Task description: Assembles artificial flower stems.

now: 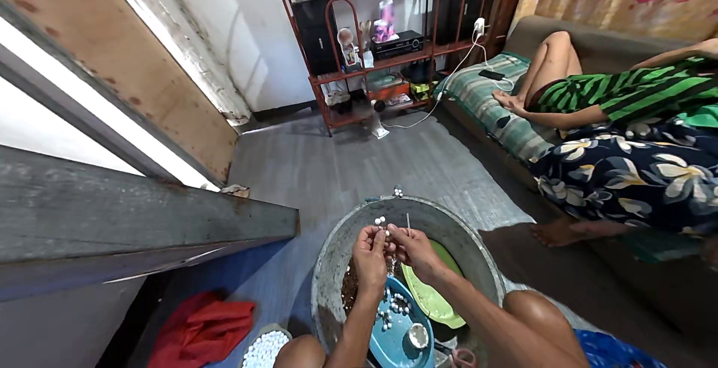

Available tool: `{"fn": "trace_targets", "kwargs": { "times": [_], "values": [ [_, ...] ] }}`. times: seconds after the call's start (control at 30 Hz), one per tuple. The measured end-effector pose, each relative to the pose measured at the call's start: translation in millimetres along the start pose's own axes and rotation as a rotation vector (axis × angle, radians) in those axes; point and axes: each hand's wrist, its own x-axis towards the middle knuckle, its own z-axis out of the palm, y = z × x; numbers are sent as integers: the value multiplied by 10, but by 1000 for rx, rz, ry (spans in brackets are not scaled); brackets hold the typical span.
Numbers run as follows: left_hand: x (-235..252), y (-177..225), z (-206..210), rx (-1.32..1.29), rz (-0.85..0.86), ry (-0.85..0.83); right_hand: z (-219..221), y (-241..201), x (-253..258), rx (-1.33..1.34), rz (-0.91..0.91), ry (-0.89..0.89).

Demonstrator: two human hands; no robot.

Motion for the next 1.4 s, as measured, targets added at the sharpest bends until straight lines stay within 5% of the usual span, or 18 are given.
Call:
{"fn": "trace_targets", "kwargs": {
  "times": [0.33, 0.57, 0.87, 1.4],
  "values": [
    [62, 34, -48, -54, 21, 39, -4, -63, 2, -19, 42, 10],
    [152, 223, -208, -144, 14, 88, -173, -136, 92, -17, -185, 247],
    [212, 293, -354, -282, -33, 81, -126, -50, 12, -155, -506, 70],
    [168, 242, -336, -269, -15, 75, -47, 75, -44, -216, -688, 72]
  ]
}}
